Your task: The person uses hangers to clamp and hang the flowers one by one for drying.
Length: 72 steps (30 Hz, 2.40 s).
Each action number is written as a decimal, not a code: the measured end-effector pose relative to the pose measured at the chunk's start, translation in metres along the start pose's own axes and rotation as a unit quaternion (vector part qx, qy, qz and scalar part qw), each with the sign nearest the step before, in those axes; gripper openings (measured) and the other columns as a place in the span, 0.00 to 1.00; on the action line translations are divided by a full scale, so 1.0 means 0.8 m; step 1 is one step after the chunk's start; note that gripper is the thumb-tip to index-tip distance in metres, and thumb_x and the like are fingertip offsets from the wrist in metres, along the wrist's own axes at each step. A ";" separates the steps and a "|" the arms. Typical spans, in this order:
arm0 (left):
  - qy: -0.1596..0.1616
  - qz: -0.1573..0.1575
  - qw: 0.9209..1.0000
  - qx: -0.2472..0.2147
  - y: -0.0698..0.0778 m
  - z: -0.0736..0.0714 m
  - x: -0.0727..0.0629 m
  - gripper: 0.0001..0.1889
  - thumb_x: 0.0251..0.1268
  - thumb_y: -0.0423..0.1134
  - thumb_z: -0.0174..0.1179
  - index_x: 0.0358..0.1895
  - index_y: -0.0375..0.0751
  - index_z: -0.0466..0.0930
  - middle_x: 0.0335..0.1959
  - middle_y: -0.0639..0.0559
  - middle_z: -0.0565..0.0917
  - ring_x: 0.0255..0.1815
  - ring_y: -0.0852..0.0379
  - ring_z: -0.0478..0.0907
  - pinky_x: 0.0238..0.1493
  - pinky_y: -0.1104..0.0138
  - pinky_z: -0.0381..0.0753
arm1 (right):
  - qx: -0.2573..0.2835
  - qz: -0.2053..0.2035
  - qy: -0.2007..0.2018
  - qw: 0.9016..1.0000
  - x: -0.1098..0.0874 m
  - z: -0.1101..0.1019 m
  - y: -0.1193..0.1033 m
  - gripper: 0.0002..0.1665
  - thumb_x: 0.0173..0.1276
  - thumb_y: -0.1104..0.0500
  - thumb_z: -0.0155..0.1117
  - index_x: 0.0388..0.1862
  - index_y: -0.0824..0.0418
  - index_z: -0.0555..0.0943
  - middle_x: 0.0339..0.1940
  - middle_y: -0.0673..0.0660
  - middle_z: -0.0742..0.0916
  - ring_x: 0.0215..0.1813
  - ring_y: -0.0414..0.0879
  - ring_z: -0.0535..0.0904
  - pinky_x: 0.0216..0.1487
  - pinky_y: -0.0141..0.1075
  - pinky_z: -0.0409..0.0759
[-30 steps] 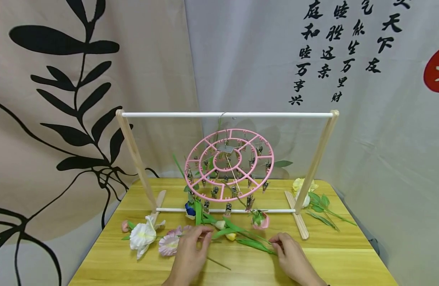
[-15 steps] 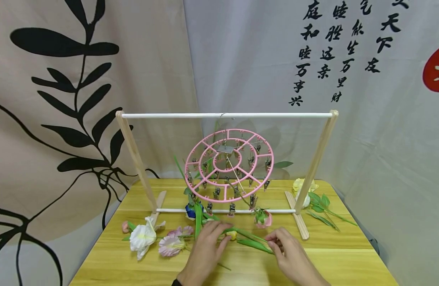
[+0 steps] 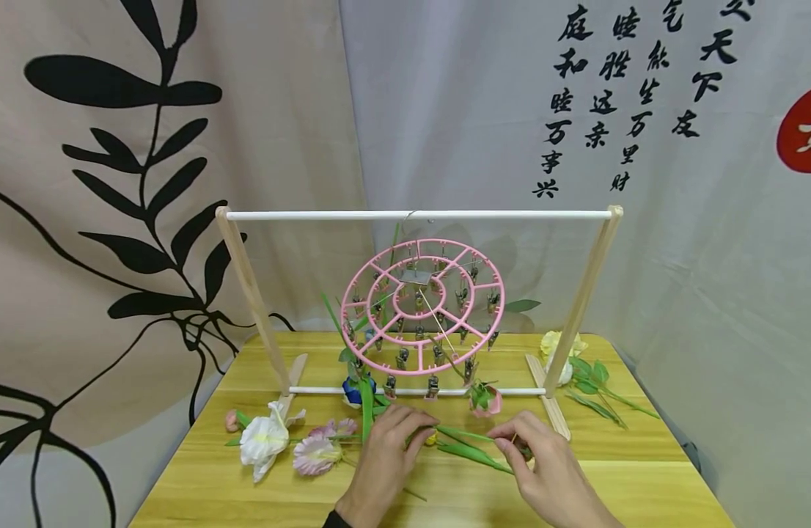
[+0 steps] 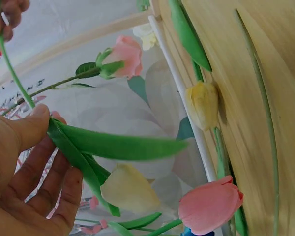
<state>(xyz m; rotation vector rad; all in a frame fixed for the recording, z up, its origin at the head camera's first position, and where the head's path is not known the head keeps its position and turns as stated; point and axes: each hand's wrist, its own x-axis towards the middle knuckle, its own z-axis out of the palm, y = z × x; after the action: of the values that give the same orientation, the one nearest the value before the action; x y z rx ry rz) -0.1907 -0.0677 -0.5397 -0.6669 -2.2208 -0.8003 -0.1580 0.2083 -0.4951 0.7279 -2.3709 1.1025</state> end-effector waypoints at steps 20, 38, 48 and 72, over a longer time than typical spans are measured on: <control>0.050 -0.121 0.981 -0.146 0.009 -0.018 -0.015 0.14 0.72 0.29 0.80 0.53 0.53 0.94 0.48 0.59 0.96 0.44 0.65 0.91 0.38 0.72 0.90 | 0.113 -0.049 0.085 0.989 0.022 0.008 -0.019 0.26 0.72 0.75 0.81 0.64 0.57 0.89 0.48 0.49 0.95 0.40 0.38 0.89 0.41 0.28 0.88; 0.129 -0.225 0.935 -0.243 0.006 -0.030 -0.020 0.09 0.79 0.30 0.76 0.52 0.49 0.91 0.43 0.45 0.97 0.39 0.60 0.93 0.46 0.67 0.96 | 0.043 -0.027 -0.002 0.999 0.086 0.083 -0.057 0.16 0.83 0.63 0.78 0.65 0.59 0.92 0.56 0.53 0.99 0.52 0.42 0.98 0.60 0.49 0.97; 0.103 -0.311 0.906 -0.268 0.005 -0.028 -0.021 0.07 0.79 0.35 0.78 0.51 0.50 0.91 0.45 0.55 0.95 0.45 0.64 0.92 0.46 0.65 0.97 | 0.050 0.019 -0.043 0.998 0.111 0.114 -0.058 0.15 0.86 0.55 0.77 0.65 0.57 0.91 0.56 0.55 0.99 0.54 0.48 0.99 0.57 0.42 0.98; 0.086 -0.346 0.898 -0.258 0.005 -0.016 -0.015 0.07 0.76 0.36 0.80 0.49 0.45 0.91 0.45 0.50 0.97 0.48 0.62 0.95 0.43 0.72 0.95 | 0.103 0.024 0.001 0.994 0.117 0.115 -0.043 0.06 0.77 0.63 0.82 0.50 0.60 0.95 0.41 0.51 0.98 0.41 0.40 0.95 0.46 0.33 0.94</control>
<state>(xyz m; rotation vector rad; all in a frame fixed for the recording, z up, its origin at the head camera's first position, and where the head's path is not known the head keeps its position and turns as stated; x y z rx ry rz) -0.1748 -0.0768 -0.5397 0.0136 -2.0805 -1.7692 -0.2233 0.0907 -0.4770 0.7408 -2.3060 1.3813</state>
